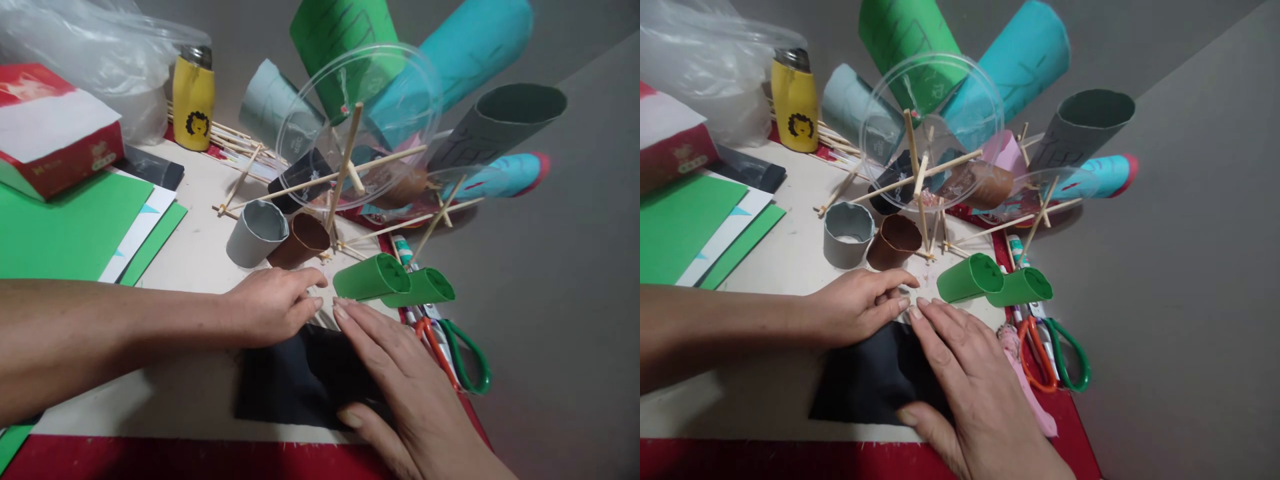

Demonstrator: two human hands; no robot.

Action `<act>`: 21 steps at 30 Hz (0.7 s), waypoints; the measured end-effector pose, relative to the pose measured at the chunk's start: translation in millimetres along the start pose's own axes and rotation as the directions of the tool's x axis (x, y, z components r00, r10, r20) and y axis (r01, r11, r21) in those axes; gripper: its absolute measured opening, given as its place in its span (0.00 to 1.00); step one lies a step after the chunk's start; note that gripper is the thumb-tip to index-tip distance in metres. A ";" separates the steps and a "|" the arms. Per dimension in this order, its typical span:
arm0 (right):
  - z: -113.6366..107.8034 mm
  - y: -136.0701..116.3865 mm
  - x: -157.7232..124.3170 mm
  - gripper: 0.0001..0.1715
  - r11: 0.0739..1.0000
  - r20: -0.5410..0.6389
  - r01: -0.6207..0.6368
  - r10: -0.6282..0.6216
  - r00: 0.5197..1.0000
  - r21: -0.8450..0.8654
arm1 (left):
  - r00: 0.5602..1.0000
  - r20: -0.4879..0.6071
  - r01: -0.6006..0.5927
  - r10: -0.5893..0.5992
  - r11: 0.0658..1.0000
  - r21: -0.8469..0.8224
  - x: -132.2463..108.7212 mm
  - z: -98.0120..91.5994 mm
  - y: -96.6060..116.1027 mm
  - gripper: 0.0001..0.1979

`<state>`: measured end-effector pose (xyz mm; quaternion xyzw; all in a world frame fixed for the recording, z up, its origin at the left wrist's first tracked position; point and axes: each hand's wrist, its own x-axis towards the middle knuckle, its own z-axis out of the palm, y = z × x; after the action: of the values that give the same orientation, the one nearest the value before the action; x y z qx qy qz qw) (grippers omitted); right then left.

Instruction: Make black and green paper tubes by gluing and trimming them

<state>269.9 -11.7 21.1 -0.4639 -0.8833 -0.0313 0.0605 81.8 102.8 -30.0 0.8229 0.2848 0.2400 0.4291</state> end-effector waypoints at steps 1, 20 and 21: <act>0.1 0.1 -0.1 0.38 1.000 -0.002 0.002 -0.002 1.000 -0.002 | 1.000 0.003 -0.003 0.003 1.000 -0.001 0.1 0.1 0.0 0.18; -6.0 -0.4 -8.6 0.37 0.991 -0.052 -0.073 0.080 0.995 0.113 | 0.999 0.023 -0.027 0.026 0.999 0.029 -0.3 0.0 -1.7 0.18; -8.8 -1.9 -11.5 0.37 0.984 -0.077 -0.117 0.128 0.989 0.131 | 0.999 0.030 -0.020 0.019 0.999 0.031 -0.4 -0.6 -1.5 0.19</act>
<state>275.4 -23.1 28.3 -0.5108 -0.8499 0.0084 0.1292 80.7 103.6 -31.0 0.8357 0.2739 0.2275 0.4180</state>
